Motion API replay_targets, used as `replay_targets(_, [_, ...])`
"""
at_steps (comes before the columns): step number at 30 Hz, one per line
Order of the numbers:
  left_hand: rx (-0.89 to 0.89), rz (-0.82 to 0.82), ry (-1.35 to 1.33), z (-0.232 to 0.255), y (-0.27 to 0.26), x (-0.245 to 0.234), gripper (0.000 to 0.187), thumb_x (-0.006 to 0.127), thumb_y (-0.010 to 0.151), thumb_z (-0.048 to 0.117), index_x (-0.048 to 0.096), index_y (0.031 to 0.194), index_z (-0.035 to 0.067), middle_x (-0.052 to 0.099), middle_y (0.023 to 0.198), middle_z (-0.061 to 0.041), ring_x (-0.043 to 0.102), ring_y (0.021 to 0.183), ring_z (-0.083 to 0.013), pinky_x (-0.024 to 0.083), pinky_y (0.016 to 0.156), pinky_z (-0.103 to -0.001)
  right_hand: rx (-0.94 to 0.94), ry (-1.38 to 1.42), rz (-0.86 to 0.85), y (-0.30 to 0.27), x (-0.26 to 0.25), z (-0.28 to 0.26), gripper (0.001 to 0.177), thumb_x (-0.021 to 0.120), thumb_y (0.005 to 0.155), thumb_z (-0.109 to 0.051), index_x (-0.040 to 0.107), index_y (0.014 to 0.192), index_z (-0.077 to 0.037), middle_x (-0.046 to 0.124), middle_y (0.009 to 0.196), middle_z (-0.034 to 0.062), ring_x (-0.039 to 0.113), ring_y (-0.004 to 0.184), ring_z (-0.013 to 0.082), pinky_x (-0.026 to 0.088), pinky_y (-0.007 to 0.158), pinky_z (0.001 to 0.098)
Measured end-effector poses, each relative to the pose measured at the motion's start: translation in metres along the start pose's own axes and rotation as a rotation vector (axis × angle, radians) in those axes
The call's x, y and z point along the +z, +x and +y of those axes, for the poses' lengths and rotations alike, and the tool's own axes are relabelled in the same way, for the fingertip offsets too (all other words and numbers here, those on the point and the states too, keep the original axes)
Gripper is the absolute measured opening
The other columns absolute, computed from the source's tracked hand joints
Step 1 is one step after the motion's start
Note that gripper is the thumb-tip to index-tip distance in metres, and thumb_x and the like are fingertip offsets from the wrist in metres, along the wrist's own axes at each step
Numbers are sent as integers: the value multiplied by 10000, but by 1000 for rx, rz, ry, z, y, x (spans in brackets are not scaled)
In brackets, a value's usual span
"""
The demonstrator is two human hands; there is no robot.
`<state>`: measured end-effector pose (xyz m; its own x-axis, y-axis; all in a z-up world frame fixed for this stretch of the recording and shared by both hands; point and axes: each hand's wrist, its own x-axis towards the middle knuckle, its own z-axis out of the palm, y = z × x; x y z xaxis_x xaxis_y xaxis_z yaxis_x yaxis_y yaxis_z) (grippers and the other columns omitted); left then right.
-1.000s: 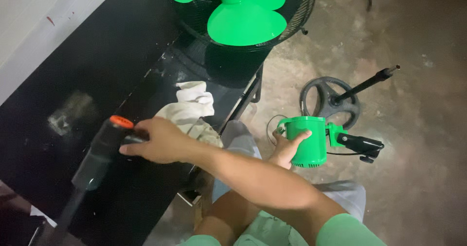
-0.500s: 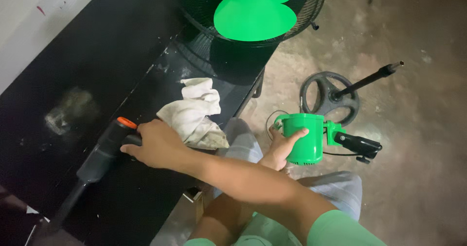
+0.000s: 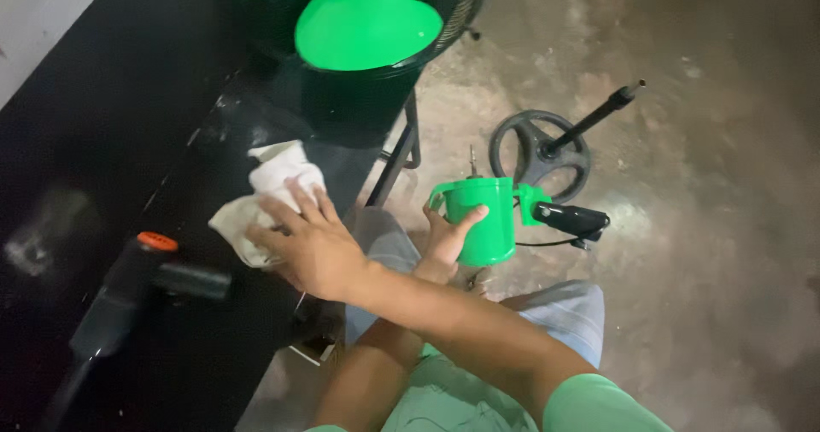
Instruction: The person wipes a green fan blade with a cloth, then uses a handheld blower to clean the green fan motor housing, and finally wipes the motor housing with the cloth. The fan blade is placed on a nearby table.
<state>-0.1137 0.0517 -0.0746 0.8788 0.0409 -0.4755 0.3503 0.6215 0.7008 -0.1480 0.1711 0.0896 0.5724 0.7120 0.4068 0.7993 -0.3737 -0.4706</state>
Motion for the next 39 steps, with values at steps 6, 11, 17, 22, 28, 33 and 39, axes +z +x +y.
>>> replay_targets(6, [37,15,379,-26,25,-20,928,831,793,420,281,1432,30,622,1285,-191,700,1053,-269,628,873,-395,263,778,133,-48,11,53,435,669,928,-135,595,1356,-111,676,1314,60,686,1132,231,563,1022,415])
replay_targets(11, [121,-119,482,-28,31,-44,618,682,1020,502,567,1379,12,653,1257,-145,694,1048,-227,585,910,-364,805,1129,572,-131,-74,117,428,693,952,-212,621,1347,-63,702,1235,103,676,1066,201,558,950,422])
replay_targets(17, [160,-214,-7,-16,1,-14,654,720,858,179,321,1376,155,572,1320,-114,602,1191,-208,542,968,-388,576,523,725,-194,-154,130,585,687,935,-221,474,1461,-79,607,1396,95,605,1281,298,481,1122,468])
replay_targets(22, [207,-216,-4,-13,-11,23,595,650,959,220,338,1456,126,551,1387,-86,591,1246,-185,529,1011,-361,389,-341,339,-202,-130,104,670,745,755,-90,552,1397,-85,476,1544,183,398,1468,433,307,1194,581])
replay_targets(28, [166,-203,-25,4,-15,42,805,773,798,107,252,1410,150,545,1309,-110,609,1146,-238,542,906,-426,412,-331,317,-237,-128,79,692,667,695,-8,567,1374,-97,456,1576,182,341,1526,423,260,1239,598])
replay_targets(33, [303,-241,69,3,-32,62,856,797,844,110,207,1463,141,546,1379,-128,574,1258,-244,522,1035,-395,425,-343,500,-221,-156,112,703,620,713,49,499,1405,23,418,1551,257,274,1505,494,202,1223,640])
replay_targets(39, [289,-238,51,2,-34,66,929,824,788,125,183,1459,165,500,1394,-121,530,1292,-243,493,1084,-431,424,-278,580,-219,-156,119,689,604,794,115,465,1465,45,439,1561,281,333,1518,485,254,1265,586])
